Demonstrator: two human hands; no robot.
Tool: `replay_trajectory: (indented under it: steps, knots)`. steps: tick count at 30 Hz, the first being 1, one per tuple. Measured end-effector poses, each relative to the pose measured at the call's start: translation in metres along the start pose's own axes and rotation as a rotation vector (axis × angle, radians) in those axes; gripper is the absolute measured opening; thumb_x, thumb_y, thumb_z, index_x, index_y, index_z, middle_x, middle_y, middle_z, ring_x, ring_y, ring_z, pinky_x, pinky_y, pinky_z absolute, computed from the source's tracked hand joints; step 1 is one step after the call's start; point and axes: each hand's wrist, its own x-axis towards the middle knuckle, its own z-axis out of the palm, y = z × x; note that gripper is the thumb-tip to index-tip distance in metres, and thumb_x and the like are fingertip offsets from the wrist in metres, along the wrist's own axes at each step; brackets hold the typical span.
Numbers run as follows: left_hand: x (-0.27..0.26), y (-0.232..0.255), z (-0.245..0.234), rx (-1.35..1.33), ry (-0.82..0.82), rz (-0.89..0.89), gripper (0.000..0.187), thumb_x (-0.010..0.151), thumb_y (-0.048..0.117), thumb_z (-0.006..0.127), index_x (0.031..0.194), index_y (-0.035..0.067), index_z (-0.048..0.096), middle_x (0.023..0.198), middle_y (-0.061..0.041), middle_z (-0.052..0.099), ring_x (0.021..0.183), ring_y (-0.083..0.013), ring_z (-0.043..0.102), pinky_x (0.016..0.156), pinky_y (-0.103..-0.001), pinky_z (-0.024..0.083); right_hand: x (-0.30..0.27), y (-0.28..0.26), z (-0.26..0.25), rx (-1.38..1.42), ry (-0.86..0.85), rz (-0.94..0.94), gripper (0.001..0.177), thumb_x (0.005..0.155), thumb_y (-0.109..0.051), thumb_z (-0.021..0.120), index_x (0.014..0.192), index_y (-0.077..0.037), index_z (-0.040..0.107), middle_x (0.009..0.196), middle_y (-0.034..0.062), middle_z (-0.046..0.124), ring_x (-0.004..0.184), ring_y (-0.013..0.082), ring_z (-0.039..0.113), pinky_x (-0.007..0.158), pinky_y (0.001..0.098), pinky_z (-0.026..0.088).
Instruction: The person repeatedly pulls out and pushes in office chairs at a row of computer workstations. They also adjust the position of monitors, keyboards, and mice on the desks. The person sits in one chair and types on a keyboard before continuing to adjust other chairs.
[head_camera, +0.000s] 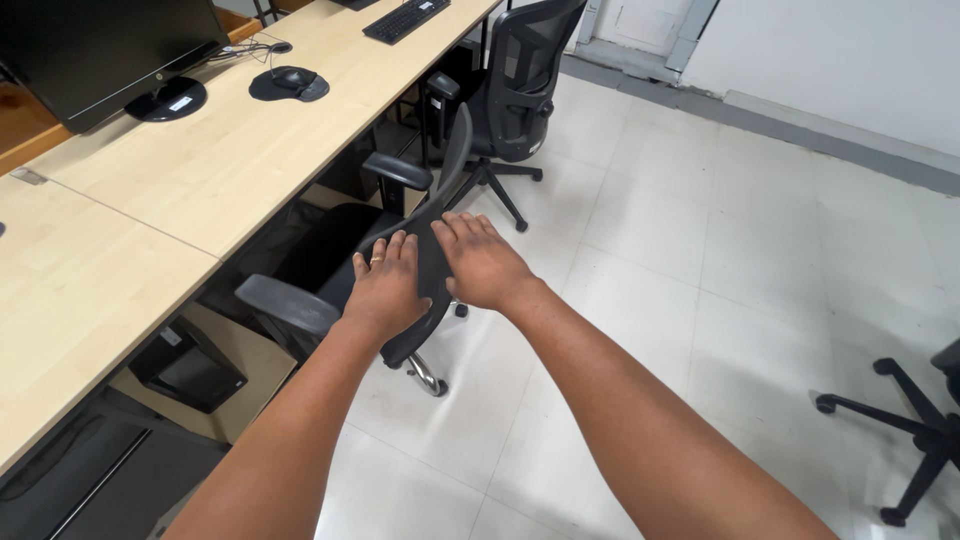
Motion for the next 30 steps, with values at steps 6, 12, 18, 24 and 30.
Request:
replay_trajectory:
  steps: [6, 12, 18, 24, 30]
  knots:
    - [0.030, -0.003, 0.009, -0.010, -0.021, -0.062, 0.104, 0.079, 0.029, 0.086, 0.158, 0.005, 0.022, 0.166, -0.014, 0.025, 0.154, -0.0347, 0.023, 0.123, -0.060, 0.020, 0.037, 0.022, 0.013, -0.023, -0.029, -0.054, 0.087, 0.077, -0.012, 0.075, 0.152, 0.001, 0.034, 0.158, 0.0209, 0.036, 0.149, 0.0348, 0.031, 0.125, 0.0450, 0.021]
    - [0.063, 0.005, 0.016, 0.001, -0.041, -0.144, 0.100, 0.079, 0.029, 0.086, 0.157, 0.006, 0.027, 0.163, -0.011, 0.034, 0.152, -0.0319, 0.031, 0.123, -0.059, 0.026, 0.062, 0.061, 0.024, -0.029, -0.063, -0.145, 0.087, 0.077, -0.008, 0.073, 0.154, -0.001, 0.034, 0.159, 0.0181, 0.036, 0.151, 0.0324, 0.029, 0.126, 0.0443, 0.019]
    - [0.098, 0.023, 0.038, -0.122, -0.098, -0.233, 0.090, 0.080, 0.022, 0.082, 0.156, 0.009, 0.035, 0.154, -0.011, 0.051, 0.141, -0.0298, 0.050, 0.117, -0.053, 0.039, 0.083, 0.110, 0.038, -0.008, -0.114, -0.229, 0.085, 0.078, -0.009, 0.072, 0.154, -0.002, 0.034, 0.161, 0.0164, 0.034, 0.152, 0.0328, 0.026, 0.126, 0.0451, 0.018]
    - [0.117, 0.045, 0.071, 0.012, 0.059, -0.193, 0.066, 0.085, 0.017, 0.070, 0.147, 0.009, 0.047, 0.154, -0.009, 0.051, 0.141, -0.0287, 0.049, 0.114, -0.053, 0.041, 0.101, 0.149, 0.062, -0.013, -0.141, -0.337, 0.084, 0.077, -0.005, 0.069, 0.153, 0.000, 0.034, 0.161, 0.0188, 0.033, 0.152, 0.0346, 0.025, 0.125, 0.0462, 0.017]
    - [0.150, 0.023, 0.062, 0.155, 0.324, -0.208, 0.073, 0.075, 0.011, 0.070, 0.143, 0.002, 0.047, 0.153, -0.018, 0.045, 0.143, -0.0372, 0.040, 0.113, -0.062, 0.031, 0.128, 0.166, 0.079, 0.054, -0.074, -0.352, 0.083, 0.080, -0.008, 0.070, 0.153, 0.002, 0.032, 0.162, 0.0201, 0.032, 0.152, 0.0361, 0.025, 0.127, 0.0486, 0.017]
